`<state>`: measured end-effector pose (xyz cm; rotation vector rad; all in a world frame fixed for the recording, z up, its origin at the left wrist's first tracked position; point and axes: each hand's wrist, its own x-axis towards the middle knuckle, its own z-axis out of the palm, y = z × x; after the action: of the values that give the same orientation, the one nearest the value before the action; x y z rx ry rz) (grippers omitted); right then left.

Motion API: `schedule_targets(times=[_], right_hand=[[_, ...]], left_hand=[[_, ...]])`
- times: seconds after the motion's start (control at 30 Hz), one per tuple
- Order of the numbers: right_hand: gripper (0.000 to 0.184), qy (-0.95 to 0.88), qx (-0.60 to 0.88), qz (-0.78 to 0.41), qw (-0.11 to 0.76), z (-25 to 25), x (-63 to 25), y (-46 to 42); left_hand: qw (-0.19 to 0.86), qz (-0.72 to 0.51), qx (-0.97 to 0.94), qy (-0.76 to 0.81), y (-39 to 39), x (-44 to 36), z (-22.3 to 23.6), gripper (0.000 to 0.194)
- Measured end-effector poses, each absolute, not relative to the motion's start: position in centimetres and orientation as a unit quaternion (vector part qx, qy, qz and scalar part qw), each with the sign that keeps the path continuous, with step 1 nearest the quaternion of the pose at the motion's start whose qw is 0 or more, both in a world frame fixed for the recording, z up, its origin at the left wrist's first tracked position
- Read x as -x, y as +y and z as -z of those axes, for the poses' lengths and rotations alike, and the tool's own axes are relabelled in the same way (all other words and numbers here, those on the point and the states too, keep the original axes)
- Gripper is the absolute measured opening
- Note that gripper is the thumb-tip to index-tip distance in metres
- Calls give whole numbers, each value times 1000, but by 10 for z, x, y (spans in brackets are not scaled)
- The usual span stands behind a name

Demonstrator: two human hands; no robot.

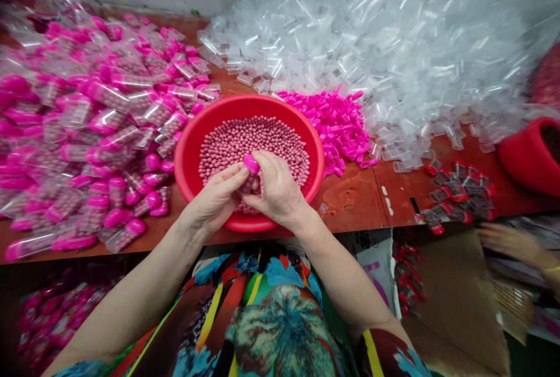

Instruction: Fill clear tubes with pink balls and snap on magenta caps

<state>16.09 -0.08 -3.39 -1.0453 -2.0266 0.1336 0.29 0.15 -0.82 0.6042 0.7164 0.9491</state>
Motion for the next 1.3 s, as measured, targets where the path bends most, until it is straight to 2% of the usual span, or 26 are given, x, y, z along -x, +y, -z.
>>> schedule_targets(times=[0.17,0.37,0.43,0.57,0.7,0.97,1.07,1.13,1.23,1.3], right_hand=[[69,-801,424,-21,423,34,-164,-4],[59,-812,445,-39,374,38,-162,-3],[59,-815,451,-50,360,36,-161,-2],[64,-805,479,-84,339,30,-160,-1],[60,-805,493,-47,327,29,-159,-2],[46,-820,507,8,265,28,-153,-2],[44,-820,527,-13,222,26,-151,-1],[49,-824,522,-59,213,24,-152,3],[69,-814,486,-179,264,20,-168,19],[69,-772,497,-231,321,15,-186,32]], left_hand=[[764,-428,-322,359,0,-6,8,28],[542,-479,-486,491,-8,-15,17,43],[559,-474,-483,480,-9,-15,18,39],[693,-462,-387,395,-5,-13,13,27],[755,-442,-316,368,0,-11,10,25],[753,-428,-300,400,2,-11,13,22],[738,-431,-308,417,1,-17,14,20],[734,-437,-307,421,2,-19,11,16],[727,-435,-323,421,17,-3,-6,15],[691,-455,-357,433,38,27,-24,18]])
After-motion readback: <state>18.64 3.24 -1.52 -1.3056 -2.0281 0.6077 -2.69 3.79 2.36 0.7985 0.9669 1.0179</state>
